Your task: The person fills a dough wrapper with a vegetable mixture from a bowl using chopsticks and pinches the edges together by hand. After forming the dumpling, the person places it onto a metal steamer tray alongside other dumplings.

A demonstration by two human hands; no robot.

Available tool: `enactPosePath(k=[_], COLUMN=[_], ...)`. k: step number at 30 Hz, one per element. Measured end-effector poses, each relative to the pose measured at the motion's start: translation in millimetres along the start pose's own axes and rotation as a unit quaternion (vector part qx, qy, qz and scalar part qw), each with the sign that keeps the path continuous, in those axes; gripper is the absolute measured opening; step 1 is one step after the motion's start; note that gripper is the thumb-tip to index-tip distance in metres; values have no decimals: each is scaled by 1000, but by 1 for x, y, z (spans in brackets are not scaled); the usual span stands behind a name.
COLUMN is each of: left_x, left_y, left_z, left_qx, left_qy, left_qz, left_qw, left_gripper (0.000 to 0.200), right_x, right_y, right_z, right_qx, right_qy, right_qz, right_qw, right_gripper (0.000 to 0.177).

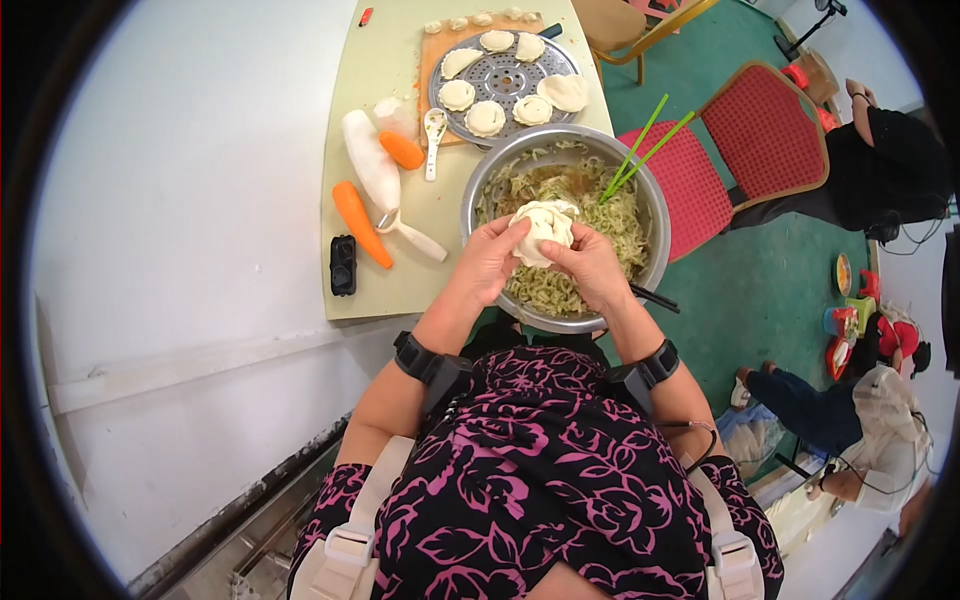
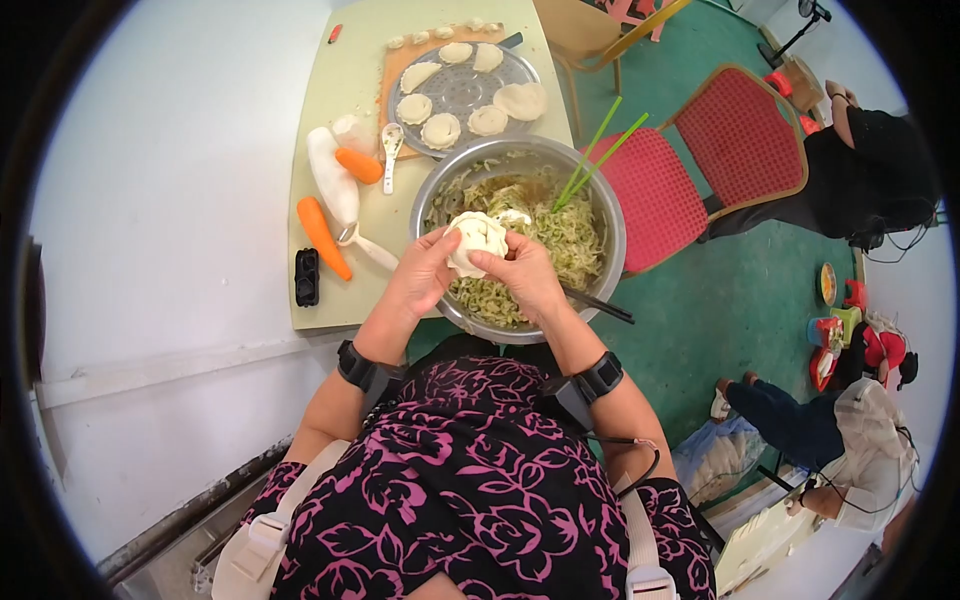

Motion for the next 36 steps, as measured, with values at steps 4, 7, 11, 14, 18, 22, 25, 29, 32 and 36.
enactPosePath(k=[4, 7, 11, 14, 18, 22, 25, 29, 32, 36], left_x=[2, 6, 0, 10, 15, 8, 0, -38, -51, -60], left_y=[0, -2, -12, -8, -7, -7, -6, -20, -37, -53], left_z=[-3, -3, 15, 0, -8, -3, -6, -18, -42, -74], left_qx=[9, 5, 20, 10, -7, -6, -36, -131, -159, -221], left_qy=[52, 58, -49, -21, 14, -40, 46, 55, -29, -39], left_qz=[4, 18, -6, -12, -26, -37, 17, 119, 93, 92], left_qw=[999, 998, 999, 1000, 1000, 999, 998, 983, 982, 970], left_gripper=[27, 26, 27, 27, 30, 38, 45, 53, 50, 38], right_x=[-3, -5, -1, -6, -7, -3, 0, 27, 71, 123], right_y=[3, 6, -1, 6, 15, 18, 23, 51, 92, 160], right_z=[-3, -8, -3, -6, 0, 9, 13, -1, -5, -11], right_qx=[-35, -65, -60, -24, -59, -2, 49, 55, 73, 1], right_qy=[-38, -74, -78, -93, -125, -113, -116, -125, -55, -143], right_qz=[24, 32, 48, 45, 52, 62, 107, 155, 146, 112], right_qw=[998, 995, 994, 994, 989, 992, 986, 978, 985, 983], right_gripper=[29, 27, 29, 32, 44, 40, 36, 31, 31, 34])
Point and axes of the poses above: each hand's wrist, its own y-axis towards the middle knuckle, its own z-axis out of the palm, x = y × z, the point moved 5 cm from there along y, towards the middle knuckle, and after that the axes turned 15 degrees about z, right-handed, at the moved point
